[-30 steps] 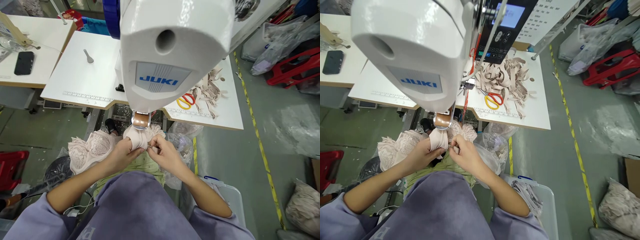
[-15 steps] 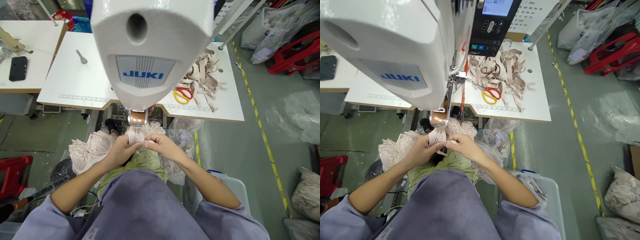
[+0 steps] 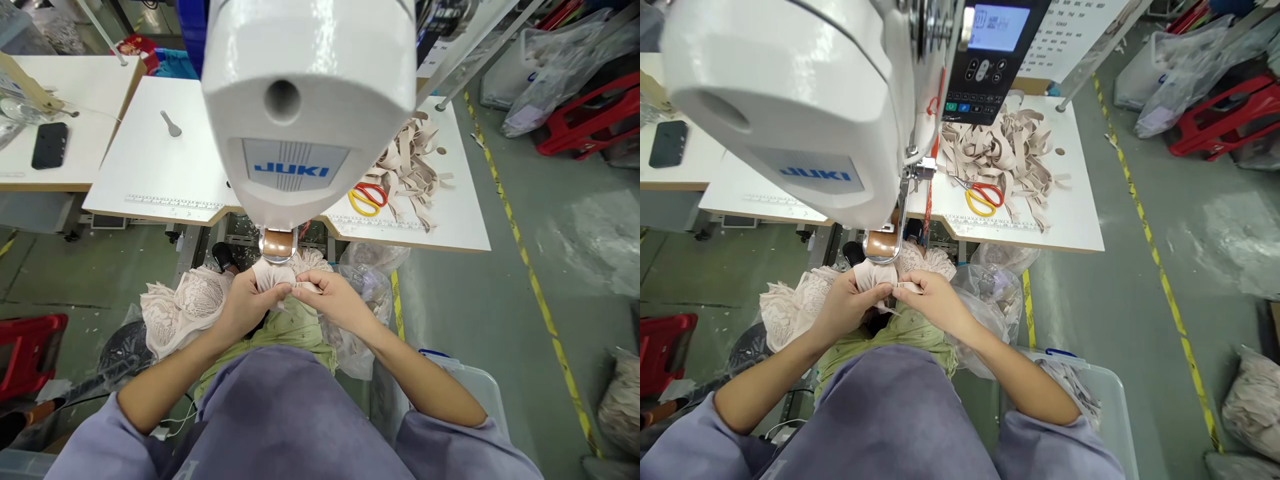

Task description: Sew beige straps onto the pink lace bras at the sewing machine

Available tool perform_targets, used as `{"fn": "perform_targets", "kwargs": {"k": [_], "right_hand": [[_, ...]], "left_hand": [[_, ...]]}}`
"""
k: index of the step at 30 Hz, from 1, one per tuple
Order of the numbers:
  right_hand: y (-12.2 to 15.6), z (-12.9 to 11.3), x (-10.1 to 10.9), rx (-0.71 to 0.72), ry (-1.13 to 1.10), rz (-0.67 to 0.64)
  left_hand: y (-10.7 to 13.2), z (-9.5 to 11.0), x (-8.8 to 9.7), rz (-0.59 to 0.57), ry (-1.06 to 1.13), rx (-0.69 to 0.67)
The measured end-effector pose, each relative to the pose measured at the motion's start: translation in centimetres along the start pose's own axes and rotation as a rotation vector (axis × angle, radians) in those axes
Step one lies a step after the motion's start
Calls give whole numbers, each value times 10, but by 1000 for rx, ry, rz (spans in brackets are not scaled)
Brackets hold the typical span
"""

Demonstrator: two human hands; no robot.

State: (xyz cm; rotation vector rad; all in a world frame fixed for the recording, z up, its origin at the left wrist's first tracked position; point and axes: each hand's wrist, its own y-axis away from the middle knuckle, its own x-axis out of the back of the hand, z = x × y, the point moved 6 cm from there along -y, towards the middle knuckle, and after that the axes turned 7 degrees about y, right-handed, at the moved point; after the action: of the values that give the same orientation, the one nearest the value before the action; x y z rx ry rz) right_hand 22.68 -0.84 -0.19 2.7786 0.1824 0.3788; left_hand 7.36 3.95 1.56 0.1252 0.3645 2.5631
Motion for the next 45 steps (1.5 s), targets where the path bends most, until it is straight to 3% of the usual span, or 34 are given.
{"fn": "perform_targets", "kwargs": {"k": [4,7,10,12,15,18,20,22,26,30,36,39,45], "right_hand": [[-5,-13,5,5,6,-71],[-13,-30,12,-13,-89,-154],[-24,-58,12,17,-127,-331],[-32,-78,12,94,-17,-441],[-48,-98,24,224,345,-318],[-57,-104,35,285,629,-117],[-58,-104,34,296,717,-99],[-57,-103,33,284,749,-109],[-55,-105,31,260,754,-110],[-52,-94,31,267,698,-66],[-40,-62,39,526,629,281],[-41,-54,38,567,619,318],[-45,-55,37,511,554,295]], "left_hand": [[8,-11,13,18,54,15],[19,-29,20,88,311,-35],[26,-42,14,60,540,-40],[24,-34,16,34,551,-125],[16,-5,40,69,277,-410],[1,14,47,-120,-352,-632],[-9,14,47,-218,-715,-765],[-16,13,48,-222,-943,-927],[-24,9,49,-235,-1137,-1122],[-28,5,48,-249,-1182,-1030],[-19,9,38,-179,-1096,-850],[-15,12,32,-146,-1048,-811],[-10,14,22,-136,-966,-745]]}}
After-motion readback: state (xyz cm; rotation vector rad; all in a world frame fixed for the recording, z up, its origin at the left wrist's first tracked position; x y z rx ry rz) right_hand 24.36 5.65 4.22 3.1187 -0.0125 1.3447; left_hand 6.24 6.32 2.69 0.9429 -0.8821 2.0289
